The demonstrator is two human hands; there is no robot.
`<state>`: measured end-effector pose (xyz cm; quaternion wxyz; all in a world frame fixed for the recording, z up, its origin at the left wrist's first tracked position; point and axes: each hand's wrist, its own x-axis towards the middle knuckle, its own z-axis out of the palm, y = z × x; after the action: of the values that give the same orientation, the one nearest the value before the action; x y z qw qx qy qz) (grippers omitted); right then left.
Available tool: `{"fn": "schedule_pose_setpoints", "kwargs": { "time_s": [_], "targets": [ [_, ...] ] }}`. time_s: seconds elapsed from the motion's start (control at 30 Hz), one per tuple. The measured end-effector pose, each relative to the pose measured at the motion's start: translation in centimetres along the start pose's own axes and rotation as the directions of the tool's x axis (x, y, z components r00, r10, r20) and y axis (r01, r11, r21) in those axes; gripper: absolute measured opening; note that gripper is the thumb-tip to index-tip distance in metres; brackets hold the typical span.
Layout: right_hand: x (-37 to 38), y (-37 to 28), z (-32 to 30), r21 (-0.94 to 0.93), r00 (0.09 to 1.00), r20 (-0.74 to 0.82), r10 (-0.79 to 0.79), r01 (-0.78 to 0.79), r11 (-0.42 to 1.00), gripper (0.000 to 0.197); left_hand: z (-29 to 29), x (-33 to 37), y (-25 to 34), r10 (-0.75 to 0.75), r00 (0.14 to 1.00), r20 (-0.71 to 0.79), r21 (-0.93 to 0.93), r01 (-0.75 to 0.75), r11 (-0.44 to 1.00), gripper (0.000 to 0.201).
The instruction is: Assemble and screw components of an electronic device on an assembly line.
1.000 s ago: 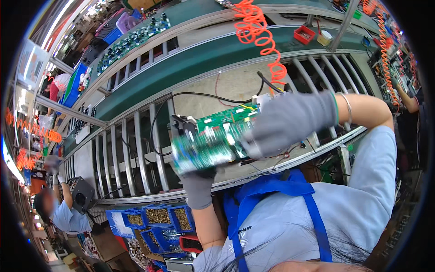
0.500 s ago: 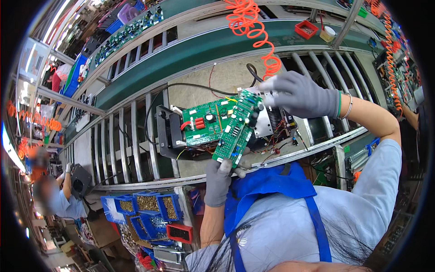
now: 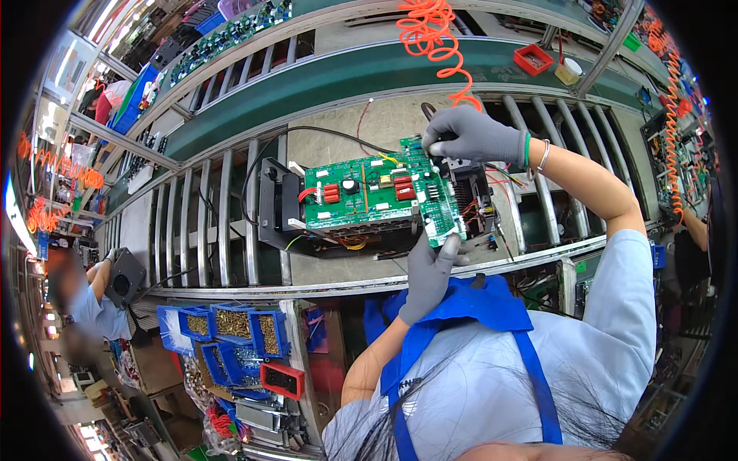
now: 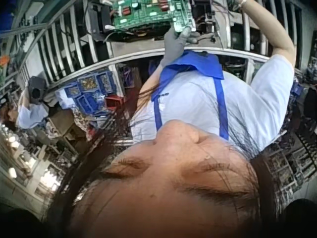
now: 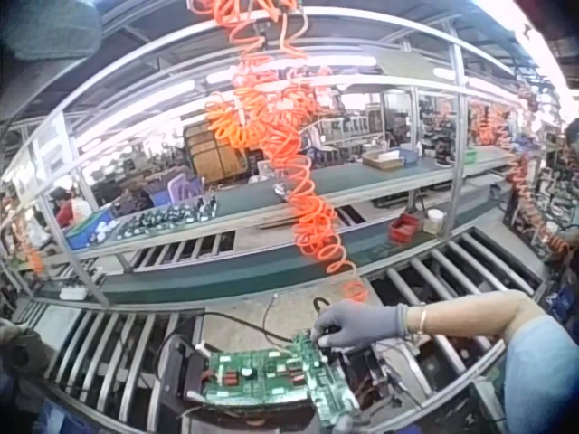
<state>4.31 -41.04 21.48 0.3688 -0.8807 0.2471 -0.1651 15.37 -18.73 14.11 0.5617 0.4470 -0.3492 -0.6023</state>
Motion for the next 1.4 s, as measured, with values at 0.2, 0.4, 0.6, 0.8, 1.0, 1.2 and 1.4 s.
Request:
{"fn": "schedule_pose_setpoints", "kwargs": {
  "time_s": [0.2, 0.4, 0.6, 0.8, 1.0, 1.2, 1.4],
  "targets": [
    [-0.8, 1.9, 0.9, -0.307, 0.99, 0.057, 0.128, -0.104, 0.946, 0.015, -1.2, 1.2, -3.2, -0.403, 0.905, 0.138, -0.411, 0.422, 0.808, 0.039],
    [0.1, 2.1, 2.8, -0.384, 0.996, -0.005, 0.092, -0.087, 0.919, 0.016, -1.7, 1.5, -3.6, -0.314, 0.949, 0.038, -0.107, 0.316, 0.943, 0.041],
    [0.9, 2.8, 3.8, -0.581, 0.996, -0.037, 0.077, -0.084, 0.809, 0.016, -1.7, 2.1, -4.0, -0.267, 0.962, -0.056, 0.025, 0.269, 0.963, 0.048],
    [1.6, 1.1, 5.0, -0.725, 0.995, 0.034, 0.092, -0.039, 0.688, 0.013, -1.0, 2.5, -4.6, -0.191, 0.966, -0.173, -0.019, 0.191, 0.981, 0.049],
    [2.3, 1.8, 3.7, -0.807, 0.989, -0.022, -0.146, 0.068, 0.586, 0.014, -0.4, 2.9, -4.8, -0.253, 0.95, -0.182, -0.05, 0.247, 0.968, 0.047],
    [2.1, 4.6, 1.7, -0.681, 0.996, 0.087, -0.035, 0.085, 0.727, 0.016, 0.3, 3.1, -5.2, -0.312, 0.932, -0.184, -0.12, 0.294, 0.948, 0.044],
    [1.6, 5.0, 1.3, -0.714, 0.995, 0.087, -0.047, 0.096, 0.693, 0.021, 0.2, 3.1, -5.3, -0.273, 0.944, -0.183, -0.082, 0.262, 0.961, 0.044]
  ]
}}
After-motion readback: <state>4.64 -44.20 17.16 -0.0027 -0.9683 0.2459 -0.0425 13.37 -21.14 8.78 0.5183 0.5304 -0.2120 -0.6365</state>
